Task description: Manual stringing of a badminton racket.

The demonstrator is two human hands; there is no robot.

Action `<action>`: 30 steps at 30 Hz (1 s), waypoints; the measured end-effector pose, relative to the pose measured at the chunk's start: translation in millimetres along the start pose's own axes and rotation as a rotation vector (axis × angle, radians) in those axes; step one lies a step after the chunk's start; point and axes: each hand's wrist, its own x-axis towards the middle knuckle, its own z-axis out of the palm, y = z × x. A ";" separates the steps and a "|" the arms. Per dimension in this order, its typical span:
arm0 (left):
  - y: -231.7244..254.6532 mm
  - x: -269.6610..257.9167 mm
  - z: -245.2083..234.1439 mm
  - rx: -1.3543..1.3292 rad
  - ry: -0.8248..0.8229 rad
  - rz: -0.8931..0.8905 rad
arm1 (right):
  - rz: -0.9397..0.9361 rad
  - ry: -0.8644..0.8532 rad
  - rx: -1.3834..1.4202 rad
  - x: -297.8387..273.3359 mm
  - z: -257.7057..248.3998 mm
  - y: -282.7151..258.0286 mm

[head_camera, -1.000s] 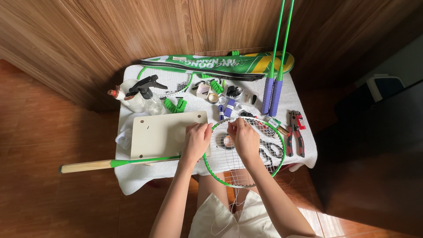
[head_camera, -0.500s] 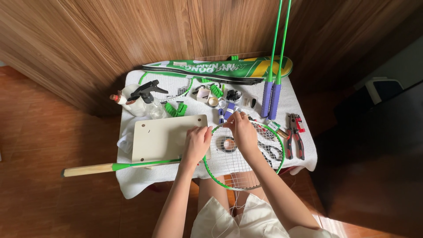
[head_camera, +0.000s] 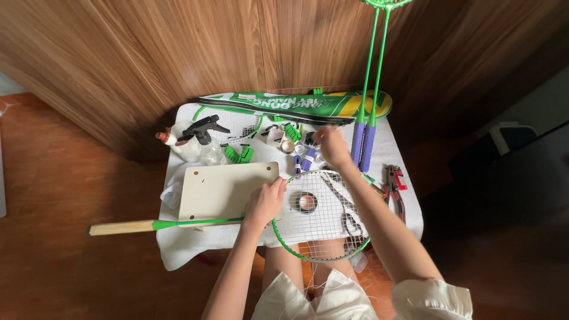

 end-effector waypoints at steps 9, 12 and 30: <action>-9.4 3.4 14.5 0.116 -0.056 0.032 | 0.598 -0.062 1.060 42.8 -105.1 7.4; -9.9 6.7 16.5 0.147 -0.035 0.063 | 0.440 -0.020 1.143 55.2 -175.6 36.9; -2.6 4.6 14.5 0.082 -0.041 -0.074 | -0.114 -0.418 -0.831 -14.1 -199.5 -102.4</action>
